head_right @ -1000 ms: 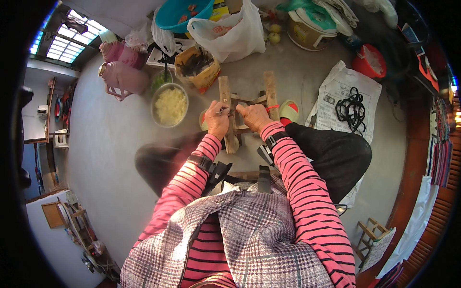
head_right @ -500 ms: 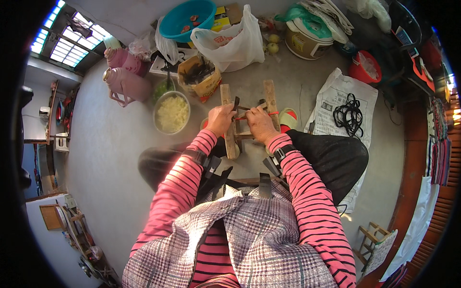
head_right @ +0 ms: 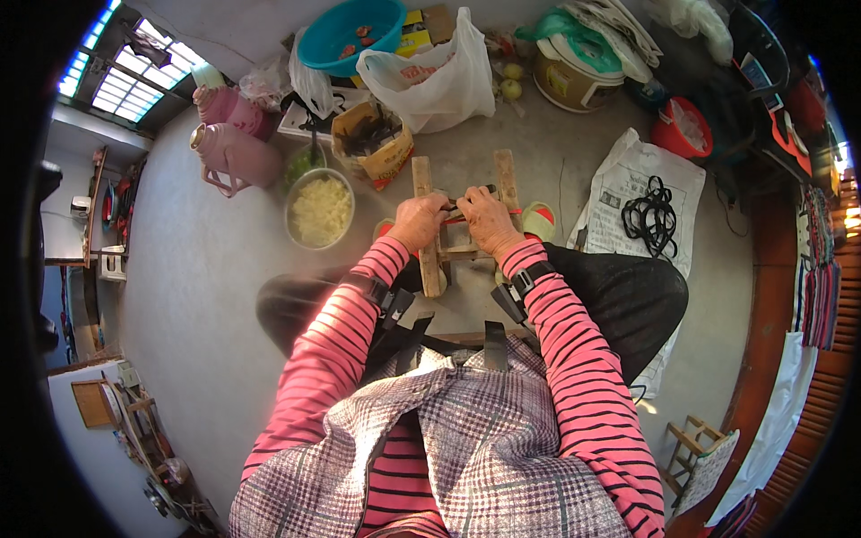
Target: The person sits on the floor and assembles a small wooden frame by threading and tying red and black straps through its holes. They adjust the straps, pull them tight, and secure the frame components together.
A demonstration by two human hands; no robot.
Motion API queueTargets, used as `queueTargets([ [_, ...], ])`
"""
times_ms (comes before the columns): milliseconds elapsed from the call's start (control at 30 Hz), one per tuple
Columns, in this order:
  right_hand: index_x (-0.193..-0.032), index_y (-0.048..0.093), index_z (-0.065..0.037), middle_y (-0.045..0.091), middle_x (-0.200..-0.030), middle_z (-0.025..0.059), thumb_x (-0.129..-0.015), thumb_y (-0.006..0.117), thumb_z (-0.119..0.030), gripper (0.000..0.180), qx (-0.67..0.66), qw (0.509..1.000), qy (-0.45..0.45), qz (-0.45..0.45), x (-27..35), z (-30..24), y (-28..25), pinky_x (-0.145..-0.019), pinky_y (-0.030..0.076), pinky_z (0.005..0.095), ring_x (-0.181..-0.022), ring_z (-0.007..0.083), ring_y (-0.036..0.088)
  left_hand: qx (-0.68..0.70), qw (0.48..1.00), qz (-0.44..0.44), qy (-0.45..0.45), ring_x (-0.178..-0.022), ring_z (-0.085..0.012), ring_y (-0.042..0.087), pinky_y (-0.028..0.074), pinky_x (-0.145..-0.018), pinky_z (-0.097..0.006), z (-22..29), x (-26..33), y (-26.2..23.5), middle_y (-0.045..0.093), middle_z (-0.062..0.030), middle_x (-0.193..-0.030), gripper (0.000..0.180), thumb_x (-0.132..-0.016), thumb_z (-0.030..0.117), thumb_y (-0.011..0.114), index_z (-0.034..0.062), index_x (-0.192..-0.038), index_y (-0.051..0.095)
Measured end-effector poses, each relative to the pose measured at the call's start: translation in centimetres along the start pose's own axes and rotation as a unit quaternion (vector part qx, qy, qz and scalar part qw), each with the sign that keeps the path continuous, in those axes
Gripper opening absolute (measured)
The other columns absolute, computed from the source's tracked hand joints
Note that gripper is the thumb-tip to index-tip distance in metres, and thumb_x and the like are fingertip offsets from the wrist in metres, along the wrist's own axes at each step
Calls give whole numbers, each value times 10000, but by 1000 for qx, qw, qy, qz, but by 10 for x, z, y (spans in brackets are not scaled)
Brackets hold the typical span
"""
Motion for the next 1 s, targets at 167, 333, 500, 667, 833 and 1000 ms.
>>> queueTargets([
  [167, -916, 634, -79, 545, -996, 88, -803, 563, -21, 146, -2, 998, 52, -29, 4, 6, 14, -785, 520, 389, -986, 291, 560, 56, 998, -3, -18, -855, -343, 651, 505, -752, -446, -6, -2, -2, 687, -106, -856, 127, -834, 156, 606, 122, -956, 620],
  [333, -913, 683, -72, 644, -979, 167, -826, 576, -80, 138, -3, 980, 132, -151, -6, 7, 20, -759, 523, 463, -910, 368, 637, 99, 995, -24, 2, -854, -356, 649, 504, -749, -455, -9, -3, -6, 686, -120, -846, 151, -820, 131, 581, 144, -966, 616],
  [500, -988, 702, -73, 669, -1038, 212, -841, 599, -153, 196, -72, 942, 224, -238, -12, 14, 24, -784, 519, 484, -925, 387, 650, 89, 995, -37, 7, -869, -347, 647, 500, -756, -447, -9, -5, -8, 686, -105, -858, 169, -814, 130, 584, 149, -980, 606],
  [667, -1128, 587, -31, 664, -1064, 209, -817, 620, -127, 327, -176, 949, 190, -177, -8, 13, 15, -833, 500, 472, -1004, 406, 616, 91, 995, -30, -6, -870, -346, 648, 498, -752, -448, -7, -4, -8, 683, -102, -865, 164, -807, 137, 590, 147, -971, 598],
  [833, -1219, 398, -41, 635, -1037, 259, -778, 644, -79, 506, -175, 950, 122, -227, 1, 10, 7, -824, 481, 488, -1035, 439, 584, 79, 996, -28, -23, -873, -353, 647, 494, -747, -456, -7, -4, -6, 681, -107, -862, 151, -806, 140, 583, 147, -957, 590],
  [1000, -1194, 358, -36, 609, -1006, 285, -794, 596, -5, 466, -133, 968, 76, -197, 6, 9, 13, -815, 479, 515, -984, 476, 587, 76, 997, -21, -28, -872, -358, 646, 492, -745, -463, -7, -4, -5, 680, -116, -854, 140, -812, 142, 574, 146, -950, 592],
])
Point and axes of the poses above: each hand's wrist, its own x-axis away from the middle knuckle, its own y-axis out of the palm, z = x × y, the point moved 1 cm from there along -x, towards the middle knuckle
